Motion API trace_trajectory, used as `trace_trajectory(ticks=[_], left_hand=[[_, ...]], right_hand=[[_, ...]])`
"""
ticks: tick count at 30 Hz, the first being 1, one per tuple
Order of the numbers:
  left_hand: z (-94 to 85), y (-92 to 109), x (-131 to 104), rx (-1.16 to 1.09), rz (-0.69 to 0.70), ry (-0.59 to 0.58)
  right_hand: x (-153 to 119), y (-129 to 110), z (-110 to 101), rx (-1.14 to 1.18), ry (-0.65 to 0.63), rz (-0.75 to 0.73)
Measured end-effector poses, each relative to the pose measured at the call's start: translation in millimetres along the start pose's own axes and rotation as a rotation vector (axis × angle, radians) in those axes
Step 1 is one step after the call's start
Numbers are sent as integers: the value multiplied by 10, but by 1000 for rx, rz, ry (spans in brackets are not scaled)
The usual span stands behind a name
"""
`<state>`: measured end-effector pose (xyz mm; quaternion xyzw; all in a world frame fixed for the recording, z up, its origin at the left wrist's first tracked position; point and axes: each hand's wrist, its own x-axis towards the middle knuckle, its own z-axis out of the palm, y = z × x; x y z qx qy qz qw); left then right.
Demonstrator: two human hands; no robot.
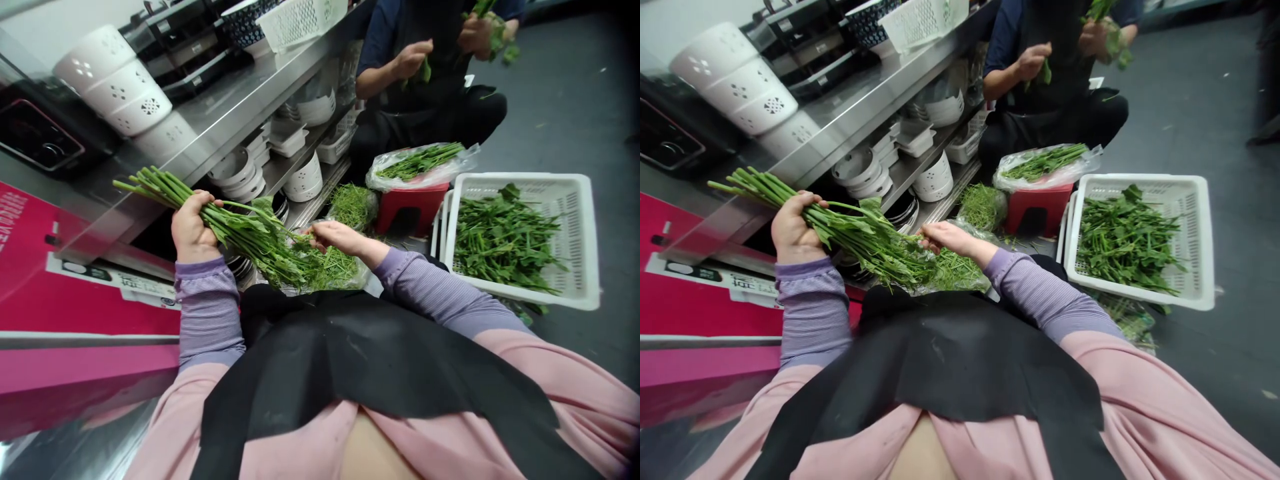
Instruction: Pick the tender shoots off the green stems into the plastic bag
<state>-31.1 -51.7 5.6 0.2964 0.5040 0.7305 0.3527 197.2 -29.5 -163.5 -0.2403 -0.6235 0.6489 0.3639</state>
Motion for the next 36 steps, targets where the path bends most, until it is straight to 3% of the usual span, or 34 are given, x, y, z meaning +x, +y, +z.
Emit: trace_trajectory(ticks=[4, 8, 12, 15, 18, 21, 23, 25, 29, 32, 36], left_hand=[[-2, -22, 10, -4, 0, 3], [-11, -29, -1, -14, 18, -7], [-19, -6, -23, -16, 71, 12], [-14, 19, -48, -15, 111, 15], [5, 2, -75, 18, 96, -27], [40, -71, -94, 38, 79, -59], [64, -131, -100, 39, 66, -76], [80, -181, -102, 38, 64, -85], [71, -240, -114, 47, 63, -114], [57, -292, -189, 82, 66, -157], [100, -435, -407, 139, 85, -259]], right_hand=[[-134, -44, 100, -59, -24, 30], [-155, 83, 53, -162, 146, 34], [-161, 373, -196, -657, 485, 151], [-148, 535, -388, -914, 490, 305], [-51, 431, -398, -950, 453, 117], [80, 92, -190, -905, 460, -225], [115, -132, 4, -903, 339, -381], [86, -270, 179, -993, 254, -433], [-62, -278, 335, -1184, 332, -385], [-80, -200, 299, -1058, 419, -270], [54, -110, 162, -537, 507, -61]])
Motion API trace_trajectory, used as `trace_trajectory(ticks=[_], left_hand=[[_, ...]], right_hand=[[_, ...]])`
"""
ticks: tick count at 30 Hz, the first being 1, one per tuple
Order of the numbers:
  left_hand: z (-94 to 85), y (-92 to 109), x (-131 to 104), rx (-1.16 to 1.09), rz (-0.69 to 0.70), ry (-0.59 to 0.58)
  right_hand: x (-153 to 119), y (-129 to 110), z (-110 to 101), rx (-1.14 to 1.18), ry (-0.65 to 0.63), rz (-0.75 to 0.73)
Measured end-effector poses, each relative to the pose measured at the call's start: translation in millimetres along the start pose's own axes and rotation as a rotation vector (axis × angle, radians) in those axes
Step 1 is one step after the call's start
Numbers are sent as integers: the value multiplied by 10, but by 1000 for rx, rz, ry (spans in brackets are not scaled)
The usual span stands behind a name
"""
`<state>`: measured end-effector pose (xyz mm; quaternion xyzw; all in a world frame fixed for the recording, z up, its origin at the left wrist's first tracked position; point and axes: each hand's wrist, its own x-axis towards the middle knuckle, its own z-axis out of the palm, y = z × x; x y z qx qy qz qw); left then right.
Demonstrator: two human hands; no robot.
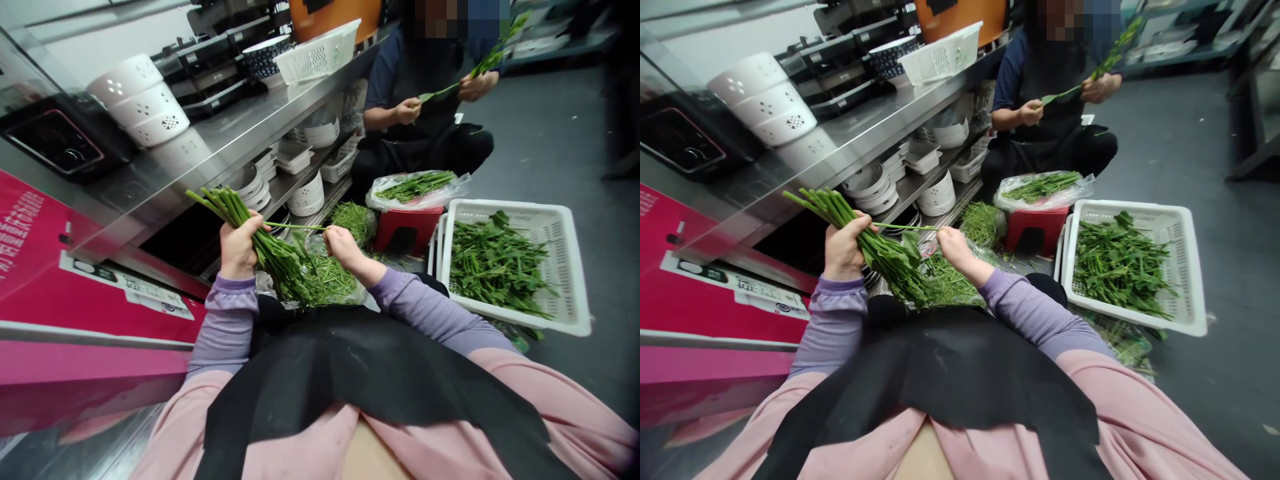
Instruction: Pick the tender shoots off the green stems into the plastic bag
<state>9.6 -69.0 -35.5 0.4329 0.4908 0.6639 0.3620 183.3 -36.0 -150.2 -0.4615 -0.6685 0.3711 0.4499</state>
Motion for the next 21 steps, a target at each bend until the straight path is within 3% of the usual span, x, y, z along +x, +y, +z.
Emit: trace_trajectory(ticks=[2, 5, 7, 9, 11, 14, 16, 18, 21], left_hand=[[62, -49, -89, -9, -4, -59], [78, -50, -126, -52, -12, -65], [45, -9, -103, -60, -3, -49], [17, 27, -79, -52, 8, -70], [24, 31, -78, -49, 11, -113], [81, -25, -109, -53, -14, -168], [112, -81, -127, -47, -54, -194], [122, -134, -137, -33, -82, -212], [121, -192, -157, -5, -65, -237]], right_hand=[[67, 98, -42, 160, -35, 104], [93, 276, -213, 190, 77, 171], [89, 341, -354, 88, 194, 126], [96, 295, -441, 79, 181, 62], [116, 128, -439, 155, 31, -15], [130, -213, -316, 222, -342, -135], [110, -383, -217, 169, -476, -183], [81, -454, -130, 94, -415, -198], [86, -386, -31, 36, -126, -155]])
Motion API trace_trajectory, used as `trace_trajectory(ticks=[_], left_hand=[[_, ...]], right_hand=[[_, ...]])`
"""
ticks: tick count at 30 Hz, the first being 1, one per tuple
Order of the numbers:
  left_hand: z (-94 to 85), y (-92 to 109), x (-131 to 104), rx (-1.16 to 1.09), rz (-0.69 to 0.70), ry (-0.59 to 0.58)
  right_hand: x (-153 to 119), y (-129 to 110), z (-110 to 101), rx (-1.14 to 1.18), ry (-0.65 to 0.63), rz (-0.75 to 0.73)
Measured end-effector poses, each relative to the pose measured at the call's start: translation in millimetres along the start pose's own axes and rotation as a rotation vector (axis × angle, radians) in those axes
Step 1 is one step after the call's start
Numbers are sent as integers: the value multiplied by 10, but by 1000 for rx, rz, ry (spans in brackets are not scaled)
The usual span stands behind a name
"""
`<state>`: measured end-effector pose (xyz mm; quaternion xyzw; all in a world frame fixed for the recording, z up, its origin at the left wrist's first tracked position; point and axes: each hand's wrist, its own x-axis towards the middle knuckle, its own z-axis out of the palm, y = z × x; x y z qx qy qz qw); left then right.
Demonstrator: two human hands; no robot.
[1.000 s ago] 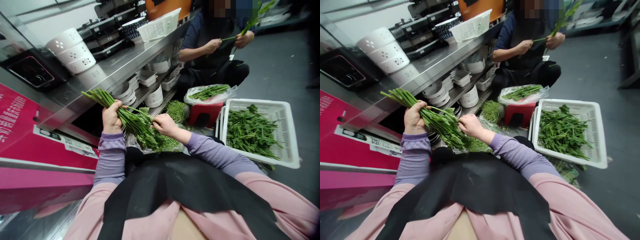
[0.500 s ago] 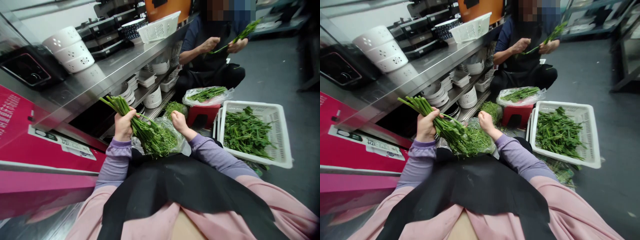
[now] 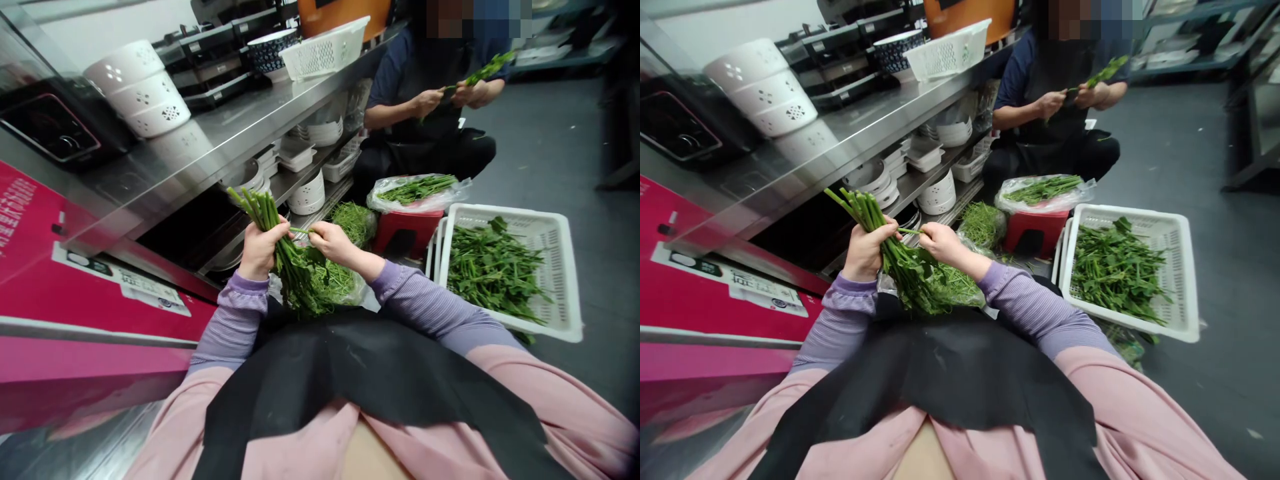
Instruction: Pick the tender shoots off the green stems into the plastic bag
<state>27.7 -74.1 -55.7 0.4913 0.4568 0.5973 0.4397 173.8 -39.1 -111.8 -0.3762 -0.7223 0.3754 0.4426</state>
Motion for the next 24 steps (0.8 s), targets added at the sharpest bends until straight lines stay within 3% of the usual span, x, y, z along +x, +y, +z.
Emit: trace_trajectory(ticks=[5, 7, 9, 12, 14, 17, 19, 21, 24], left_hand=[[-14, 6, -39, -9, 49, 36], [-40, 25, -31, -20, 42, 47], [-64, 19, -8, -20, 2, 9], [-79, -50, 27, -37, -64, -90], [-88, -108, 37, -58, -91, -129], [-149, -137, 41, -69, -142, -85], [-224, -102, 50, -52, -175, -14], [-304, -41, 70, -47, -175, 56], [-391, 41, 117, -77, -151, 126]], right_hand=[[111, 389, -30, 502, 342, 498], [125, 481, -78, 606, 380, 531], [107, 442, -89, 550, 273, 380], [76, 194, -32, 399, -58, 159], [87, 63, -1, 328, -213, 70], [139, 187, -39, 45, -179, 33], [158, 473, -97, -266, -94, 142], [139, 789, -137, -493, -102, 315], [41, 1037, -129, -462, -163, 376]])
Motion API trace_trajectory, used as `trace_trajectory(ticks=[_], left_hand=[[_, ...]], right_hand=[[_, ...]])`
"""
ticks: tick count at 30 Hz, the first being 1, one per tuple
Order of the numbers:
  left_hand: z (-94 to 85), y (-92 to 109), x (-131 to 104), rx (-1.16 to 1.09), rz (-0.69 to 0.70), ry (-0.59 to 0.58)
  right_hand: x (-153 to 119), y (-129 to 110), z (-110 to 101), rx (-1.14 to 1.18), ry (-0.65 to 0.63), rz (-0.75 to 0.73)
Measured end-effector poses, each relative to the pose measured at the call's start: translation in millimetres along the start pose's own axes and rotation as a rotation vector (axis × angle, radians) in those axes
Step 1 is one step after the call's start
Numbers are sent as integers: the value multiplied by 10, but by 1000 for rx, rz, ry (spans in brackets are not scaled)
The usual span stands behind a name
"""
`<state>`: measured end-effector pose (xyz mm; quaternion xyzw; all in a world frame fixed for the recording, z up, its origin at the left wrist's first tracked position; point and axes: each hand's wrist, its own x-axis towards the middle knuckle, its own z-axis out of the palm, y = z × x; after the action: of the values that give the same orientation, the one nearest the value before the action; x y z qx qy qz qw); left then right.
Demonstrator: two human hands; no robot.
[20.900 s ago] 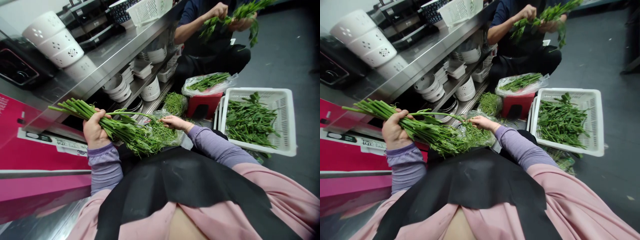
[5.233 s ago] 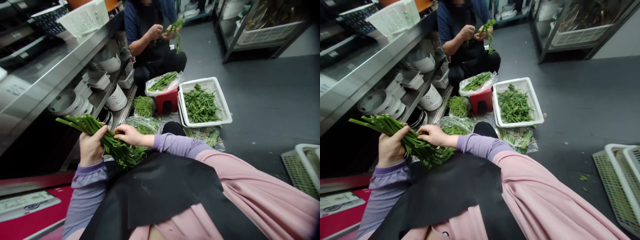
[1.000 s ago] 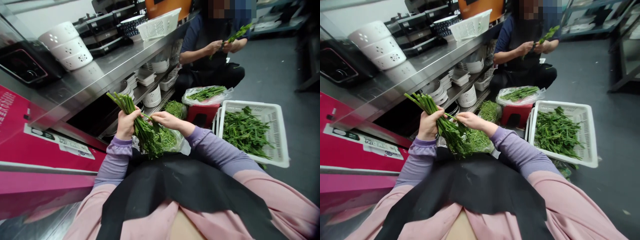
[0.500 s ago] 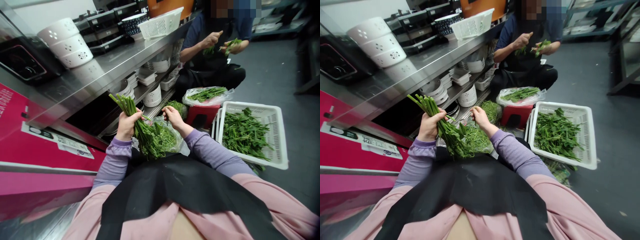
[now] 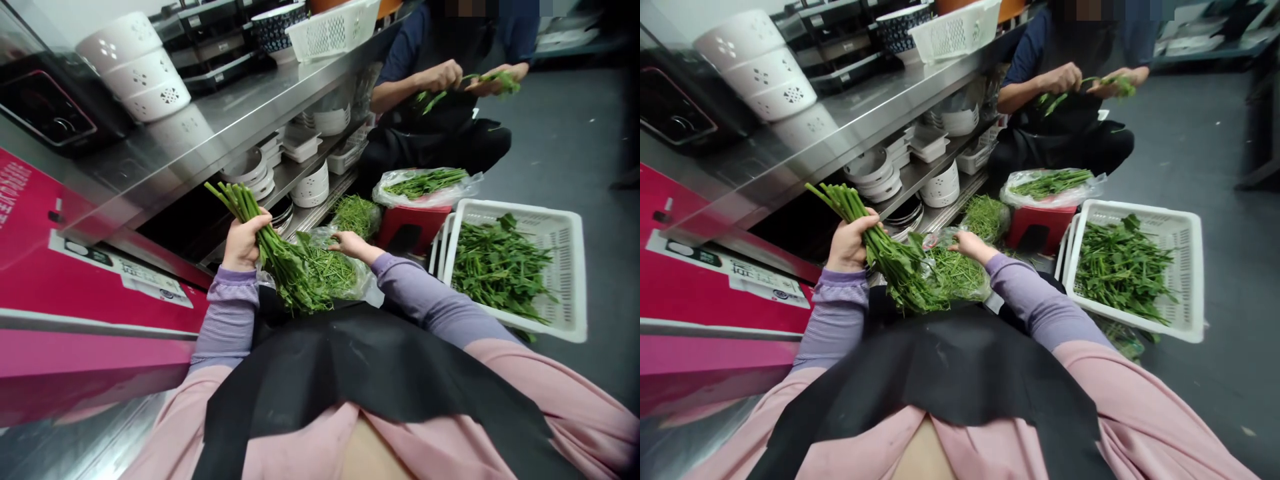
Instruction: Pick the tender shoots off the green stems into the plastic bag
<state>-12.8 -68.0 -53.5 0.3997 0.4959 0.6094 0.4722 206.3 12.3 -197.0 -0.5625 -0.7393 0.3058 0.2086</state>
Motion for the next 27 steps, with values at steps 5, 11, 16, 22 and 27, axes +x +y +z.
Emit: trace_trajectory(ticks=[5, 11, 16, 22, 27], left_hand=[[-28, 28, 88, -59, 54, 70], [-22, -10, 159, -38, 123, 174], [0, -40, 178, -48, 173, 219], [17, -28, 184, -40, 201, 268], [22, 16, 163, -34, 210, 273]], right_hand=[[-316, -180, -19, 484, -315, -242], [-553, -242, -176, 1025, -612, -83], [-544, -193, -266, 1251, -558, 35], [-543, -173, -288, 1426, -558, 29], [-557, -153, -306, 1563, -619, 63]])
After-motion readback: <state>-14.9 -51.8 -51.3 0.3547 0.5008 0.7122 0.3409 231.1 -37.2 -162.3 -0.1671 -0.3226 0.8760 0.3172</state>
